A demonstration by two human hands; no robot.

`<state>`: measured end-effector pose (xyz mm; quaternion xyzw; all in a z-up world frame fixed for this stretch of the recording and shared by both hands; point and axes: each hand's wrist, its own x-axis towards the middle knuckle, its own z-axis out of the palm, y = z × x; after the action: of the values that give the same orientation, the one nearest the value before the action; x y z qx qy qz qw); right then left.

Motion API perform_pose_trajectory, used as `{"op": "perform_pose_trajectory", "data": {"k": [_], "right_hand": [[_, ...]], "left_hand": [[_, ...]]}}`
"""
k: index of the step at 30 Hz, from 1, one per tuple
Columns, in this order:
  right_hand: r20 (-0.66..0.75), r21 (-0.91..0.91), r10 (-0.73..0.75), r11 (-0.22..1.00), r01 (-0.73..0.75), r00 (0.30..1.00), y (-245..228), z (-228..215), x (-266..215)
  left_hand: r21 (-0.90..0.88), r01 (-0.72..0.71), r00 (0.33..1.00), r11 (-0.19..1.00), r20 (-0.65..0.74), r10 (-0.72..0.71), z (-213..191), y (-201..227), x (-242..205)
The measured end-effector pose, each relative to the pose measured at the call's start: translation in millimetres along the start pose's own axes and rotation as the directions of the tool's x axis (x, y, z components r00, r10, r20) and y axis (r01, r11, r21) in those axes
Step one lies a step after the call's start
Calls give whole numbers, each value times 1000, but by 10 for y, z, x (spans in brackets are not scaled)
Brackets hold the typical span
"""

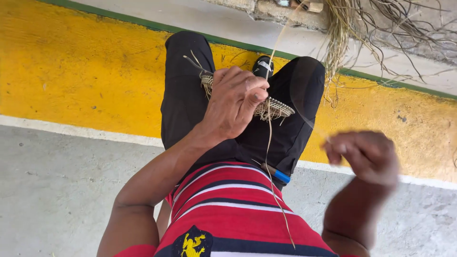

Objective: Weaving a circular mat using straw fibers and a blue-handled weaving tool.

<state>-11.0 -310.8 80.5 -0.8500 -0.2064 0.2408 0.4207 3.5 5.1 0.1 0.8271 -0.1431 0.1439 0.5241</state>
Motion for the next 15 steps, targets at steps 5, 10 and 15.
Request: {"op": "perform_pose_trajectory", "data": {"k": [5, 10, 15], "right_hand": [[-193, 268, 71, 963, -17, 979, -120, 602, 646], [-108, 306, 121, 948, -83, 987, -291, 638, 716], [-210, 516, -124, 829, 217, 970, -241, 403, 328]], "left_hand": [[-6, -28, 1000, 1000, 6, 28, -21, 46, -10], [107, -41, 999, 993, 18, 39, -7, 43, -14], [61, 38, 999, 997, 29, -40, 46, 29, 3]]}}
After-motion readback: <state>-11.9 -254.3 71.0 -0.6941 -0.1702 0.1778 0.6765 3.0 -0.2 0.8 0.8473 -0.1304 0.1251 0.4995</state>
